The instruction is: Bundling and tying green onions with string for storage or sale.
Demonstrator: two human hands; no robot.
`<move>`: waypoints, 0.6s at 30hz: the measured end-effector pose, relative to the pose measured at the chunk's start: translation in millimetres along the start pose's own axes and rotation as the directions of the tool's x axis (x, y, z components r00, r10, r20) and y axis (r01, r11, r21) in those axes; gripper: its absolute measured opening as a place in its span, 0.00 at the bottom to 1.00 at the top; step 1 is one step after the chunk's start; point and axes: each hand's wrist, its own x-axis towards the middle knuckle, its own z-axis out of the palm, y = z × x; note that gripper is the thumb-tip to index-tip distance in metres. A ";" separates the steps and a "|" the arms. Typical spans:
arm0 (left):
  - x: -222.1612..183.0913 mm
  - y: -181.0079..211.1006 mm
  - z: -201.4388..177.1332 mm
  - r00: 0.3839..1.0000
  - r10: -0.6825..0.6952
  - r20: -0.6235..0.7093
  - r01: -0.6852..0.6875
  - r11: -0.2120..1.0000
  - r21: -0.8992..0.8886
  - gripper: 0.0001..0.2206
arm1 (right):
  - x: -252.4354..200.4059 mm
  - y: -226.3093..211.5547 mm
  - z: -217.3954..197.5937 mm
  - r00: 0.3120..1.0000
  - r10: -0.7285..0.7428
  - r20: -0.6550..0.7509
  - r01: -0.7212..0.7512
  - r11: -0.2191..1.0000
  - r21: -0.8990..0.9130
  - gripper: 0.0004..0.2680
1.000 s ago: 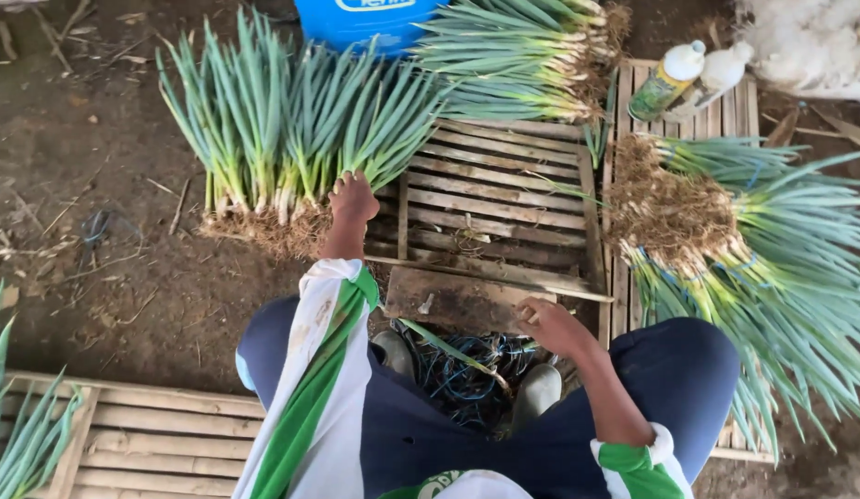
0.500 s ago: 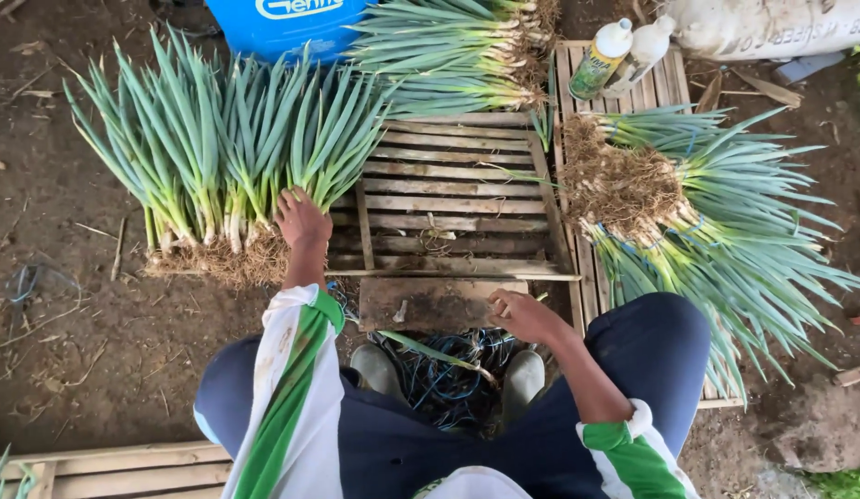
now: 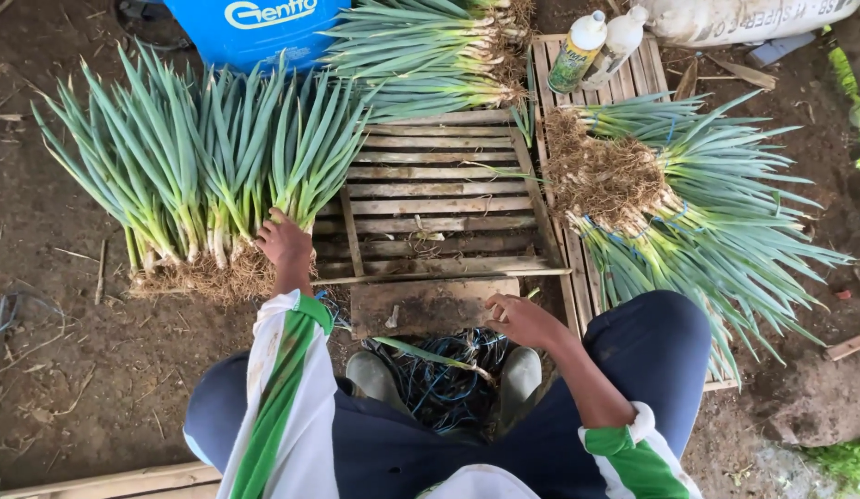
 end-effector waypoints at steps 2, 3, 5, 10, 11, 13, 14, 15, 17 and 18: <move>-5.5 -0.1 -10.0 1.000 0.015 -0.009 -0.015 1.000 -0.001 0.39 | 1.5 3.1 1.0 1.000 0.000 -0.002 0.000 1.000 -0.008 0.15; -9.0 -0.2 -14.3 0.999 0.028 -0.016 -0.029 1.000 -0.004 0.39 | 1.8 5.1 1.9 1.000 0.000 -0.003 0.000 1.000 -0.018 0.15; -15.5 1.6 -24.1 0.999 0.036 -0.015 -0.036 0.999 0.017 0.38 | -1.2 4.1 1.9 1.000 0.002 -0.005 -0.002 1.000 -0.011 0.15; -6.4 -2.3 -20.2 0.997 0.059 -0.045 -0.057 0.997 0.044 0.37 | -0.1 5.9 4.4 1.000 -0.005 -0.023 0.005 1.000 -0.001 0.16; -3.6 -3.7 -17.6 0.996 0.058 -0.066 -0.057 0.998 0.014 0.35 | -3.4 1.5 3.0 1.000 -0.011 -0.026 0.011 1.000 0.000 0.16; -3.5 -3.4 -23.6 0.995 0.051 -0.091 -0.053 0.998 -0.018 0.34 | -1.9 1.5 1.9 0.999 -0.023 -0.028 0.023 1.000 -0.004 0.15; -8.0 -3.3 -31.4 0.991 0.068 -0.115 -0.074 0.996 -0.047 0.33 | 1.7 6.3 4.3 0.999 -0.032 -0.032 0.032 0.999 -0.010 0.16; -12.7 -3.1 -39.2 0.986 0.085 -0.140 -0.096 0.992 -0.076 0.33 | 5.2 11.2 6.9 0.999 -0.041 -0.035 0.040 0.999 -0.016 0.16; -25.8 2.6 -55.3 0.988 0.069 -0.142 -0.086 0.989 -0.119 0.34 | 8.6 17.0 11.0 0.997 -0.066 -0.035 0.065 0.998 -0.019 0.15; -31.1 7.0 -65.6 0.988 0.059 -0.146 -0.083 0.983 -0.164 0.35 | 11.4 19.5 11.1 0.995 -0.089 -0.042 0.088 0.996 -0.022 0.15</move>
